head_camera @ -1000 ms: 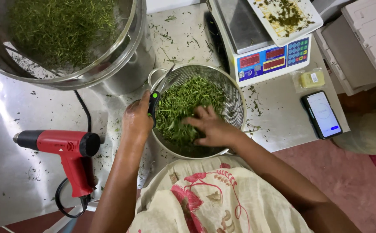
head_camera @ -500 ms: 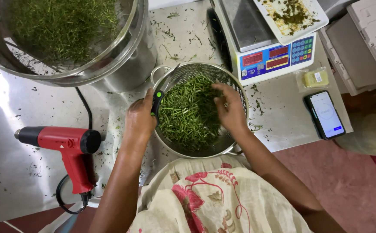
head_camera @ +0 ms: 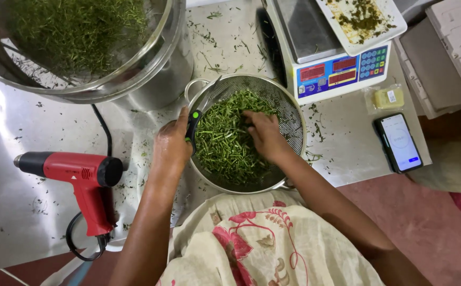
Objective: Trimming green leaves with scissors and drying them with a heat gun in a colander
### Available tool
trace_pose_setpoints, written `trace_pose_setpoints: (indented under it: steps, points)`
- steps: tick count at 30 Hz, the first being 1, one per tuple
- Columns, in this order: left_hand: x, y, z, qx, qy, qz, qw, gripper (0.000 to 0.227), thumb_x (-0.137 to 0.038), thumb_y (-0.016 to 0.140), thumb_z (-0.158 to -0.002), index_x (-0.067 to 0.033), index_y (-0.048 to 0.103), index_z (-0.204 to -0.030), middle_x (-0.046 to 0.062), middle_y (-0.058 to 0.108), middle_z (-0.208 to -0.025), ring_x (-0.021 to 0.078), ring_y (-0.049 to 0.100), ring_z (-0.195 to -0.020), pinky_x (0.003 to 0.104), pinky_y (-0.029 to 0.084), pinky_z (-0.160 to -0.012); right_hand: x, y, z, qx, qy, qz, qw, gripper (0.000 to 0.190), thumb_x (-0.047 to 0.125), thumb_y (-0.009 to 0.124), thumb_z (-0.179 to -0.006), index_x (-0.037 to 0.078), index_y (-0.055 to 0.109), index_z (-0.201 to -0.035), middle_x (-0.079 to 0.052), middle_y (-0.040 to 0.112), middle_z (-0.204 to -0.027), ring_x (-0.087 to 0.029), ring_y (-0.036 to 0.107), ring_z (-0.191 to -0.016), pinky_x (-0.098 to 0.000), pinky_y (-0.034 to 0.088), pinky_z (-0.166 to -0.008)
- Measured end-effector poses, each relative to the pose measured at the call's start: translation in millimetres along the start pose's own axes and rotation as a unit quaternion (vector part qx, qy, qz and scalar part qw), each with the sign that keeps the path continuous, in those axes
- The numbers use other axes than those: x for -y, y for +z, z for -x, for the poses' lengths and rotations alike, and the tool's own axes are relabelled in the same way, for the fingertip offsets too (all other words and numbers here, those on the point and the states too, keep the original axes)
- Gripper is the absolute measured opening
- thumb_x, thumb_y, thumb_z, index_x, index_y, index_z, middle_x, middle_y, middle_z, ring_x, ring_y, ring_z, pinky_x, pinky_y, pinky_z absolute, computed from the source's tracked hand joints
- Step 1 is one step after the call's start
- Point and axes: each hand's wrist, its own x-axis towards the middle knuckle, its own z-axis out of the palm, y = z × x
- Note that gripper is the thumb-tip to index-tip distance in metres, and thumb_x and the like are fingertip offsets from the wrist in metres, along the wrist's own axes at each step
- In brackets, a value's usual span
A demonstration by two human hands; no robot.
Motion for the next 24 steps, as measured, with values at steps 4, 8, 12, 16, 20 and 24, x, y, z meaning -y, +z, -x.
trace_pose_setpoints:
  steps: [4,8,12,16,20,24]
  points:
    - [-6.4,-9.4,-1.8,-0.015,-0.001,0.007,1.000,0.091,-0.004,0.078,-0.060,-0.0110,0.057,-0.148,0.016,0.073,-0.089,0.0379,0.072,-0.082,0.049,0.059,-0.077,15.5,-7.7,-2.7,0.029,0.045,-0.004,0.999,0.051,0.013,0.055,-0.102,0.025,0.048,-0.151,-0.002,0.065,-0.122,-0.032,0.057,-0.123,-0.0692,0.020,-0.114]
    - [-5.5,-7.4,0.5,-0.012,0.000,0.018,1.000,0.094,-0.004,0.079,-0.058,-0.0110,0.056,-0.149,0.016,0.073,-0.089,0.0377,0.073,-0.082,0.049,0.060,-0.077,37.0,-15.5,-0.2,0.053,-0.018,0.096,0.994,0.050,0.007,0.056,-0.098,0.023,0.055,-0.145,-0.009,0.061,-0.120,-0.037,0.058,-0.115,-0.0556,0.040,-0.104]
    - [0.2,-4.6,0.9,-0.008,0.000,0.019,1.000,0.095,-0.006,0.080,-0.057,-0.0131,0.056,-0.150,0.015,0.073,-0.089,0.0373,0.072,-0.082,0.050,0.060,-0.075,7.2,0.8,-1.4,0.019,-0.006,0.080,0.997,0.024,0.016,0.066,-0.096,0.023,0.069,-0.119,-0.005,0.064,-0.112,-0.036,0.061,-0.110,-0.0500,0.045,-0.100]
    - [0.9,-1.7,1.7,-0.013,0.001,0.013,1.000,0.095,-0.007,0.079,-0.058,-0.0141,0.056,-0.150,0.014,0.073,-0.091,0.0363,0.073,-0.083,0.050,0.059,-0.076,20.4,-8.3,0.0,0.039,0.021,0.066,0.997,0.015,0.018,0.074,-0.090,0.021,0.069,-0.104,-0.008,0.063,-0.110,-0.040,0.061,-0.111,-0.0503,0.047,-0.100]
    - [-0.5,-3.9,1.0,-0.011,0.002,0.022,1.000,0.093,-0.004,0.077,-0.060,-0.0115,0.055,-0.150,0.016,0.073,-0.090,0.0382,0.072,-0.083,0.050,0.059,-0.077,14.7,-9.5,-2.7,-0.003,-0.001,-0.042,0.999,0.012,0.013,0.077,-0.088,0.016,0.070,-0.097,-0.008,0.067,-0.097,-0.038,0.066,-0.102,-0.0491,0.051,-0.092]
    - [-7.1,-15.1,0.5,-0.025,0.011,0.022,0.999,0.091,-0.003,0.076,-0.061,-0.0098,0.056,-0.149,0.018,0.073,-0.092,0.0394,0.072,-0.084,0.050,0.058,-0.078,1.8,-8.9,3.8,-0.061,0.040,-0.147,0.986,0.010,0.011,0.073,-0.094,0.010,0.070,-0.103,-0.014,0.071,-0.090,-0.035,0.069,-0.092,-0.0471,0.052,-0.086]
